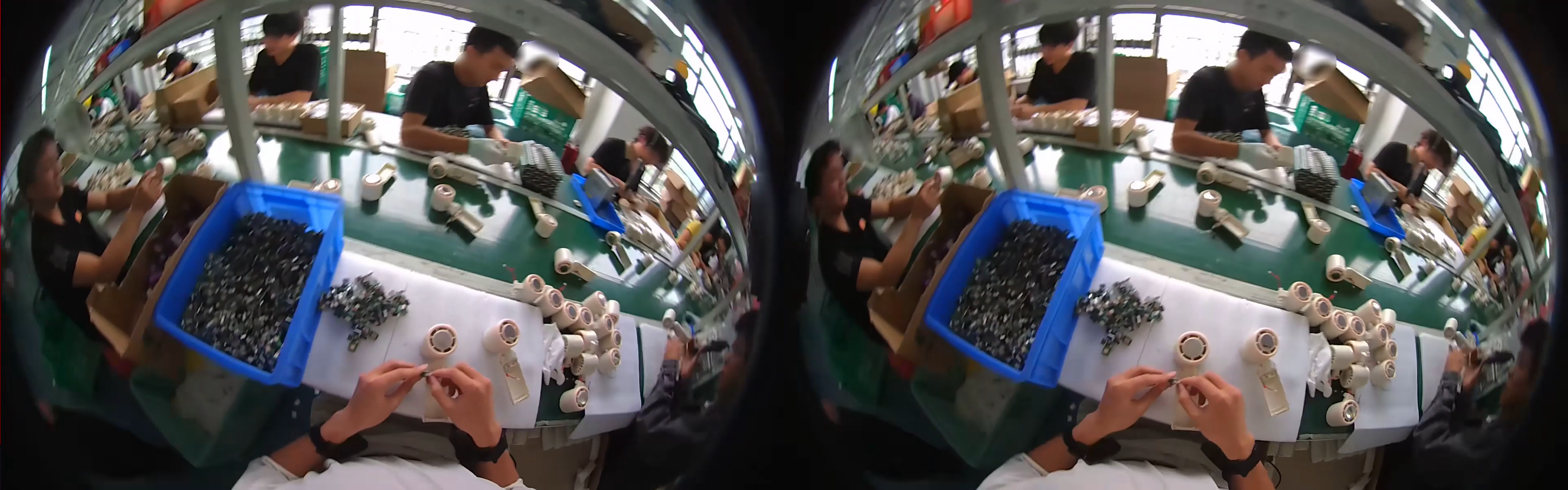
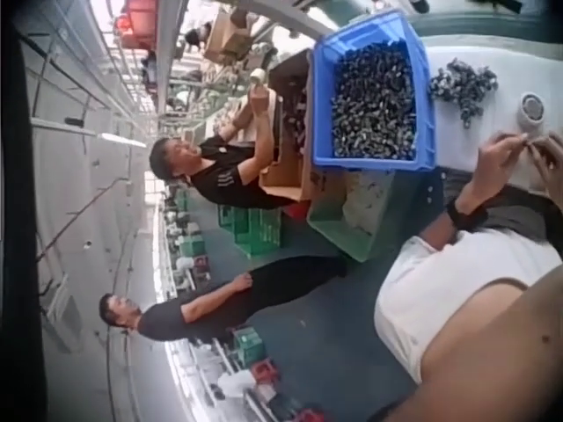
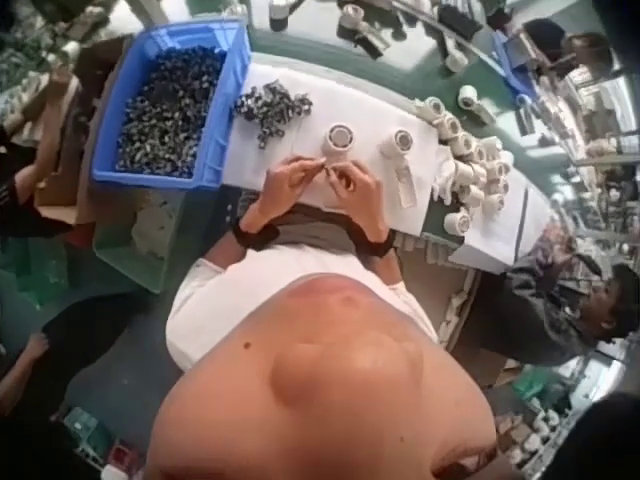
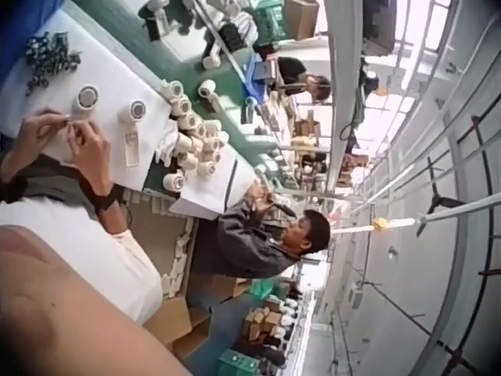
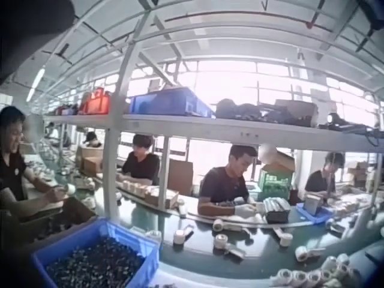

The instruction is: The person picks up a circuit board and a fan housing, connects a wire to the board, and presses the board into the housing. They then place the assembly on a conveyor belt and repeat the process with another fan.

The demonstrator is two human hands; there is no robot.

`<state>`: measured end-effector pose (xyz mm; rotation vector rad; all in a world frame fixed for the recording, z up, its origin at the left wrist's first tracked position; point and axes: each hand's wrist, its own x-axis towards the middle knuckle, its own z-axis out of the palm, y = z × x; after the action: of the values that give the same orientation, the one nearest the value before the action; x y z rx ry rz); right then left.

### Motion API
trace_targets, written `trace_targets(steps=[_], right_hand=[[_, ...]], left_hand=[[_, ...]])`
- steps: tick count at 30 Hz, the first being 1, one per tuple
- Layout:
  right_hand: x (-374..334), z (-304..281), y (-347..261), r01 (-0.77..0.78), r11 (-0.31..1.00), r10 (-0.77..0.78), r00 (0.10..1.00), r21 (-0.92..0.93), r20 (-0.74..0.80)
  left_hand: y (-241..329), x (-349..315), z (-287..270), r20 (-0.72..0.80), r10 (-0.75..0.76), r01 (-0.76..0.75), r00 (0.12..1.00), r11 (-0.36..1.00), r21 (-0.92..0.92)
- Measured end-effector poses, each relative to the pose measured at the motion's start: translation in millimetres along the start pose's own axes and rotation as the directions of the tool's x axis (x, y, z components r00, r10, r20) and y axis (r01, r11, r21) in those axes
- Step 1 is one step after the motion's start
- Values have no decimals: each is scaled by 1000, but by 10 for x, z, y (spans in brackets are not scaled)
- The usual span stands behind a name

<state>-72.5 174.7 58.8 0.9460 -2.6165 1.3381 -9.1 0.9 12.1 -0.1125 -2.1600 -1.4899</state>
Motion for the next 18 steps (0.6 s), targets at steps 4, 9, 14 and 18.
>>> trace_targets(steps=[4,9,14,18], right_hand=[[23,24,-29,7,1000,-8,999,26,44],[16,35,-26,11,1000,-11,1000,4,25],[0,33,-48,35,999,-34,999,-15,14],[10,99,-51,31,999,-31,999,13,-29]], left_hand=[[-40,-46,-12,14,78,-78,997,996,-53],[-84,-111,9,10,76,-75,997,995,-71],[-45,-134,8,37,116,-112,993,990,-88],[-39,-181,71,-18,152,-152,988,988,14]])
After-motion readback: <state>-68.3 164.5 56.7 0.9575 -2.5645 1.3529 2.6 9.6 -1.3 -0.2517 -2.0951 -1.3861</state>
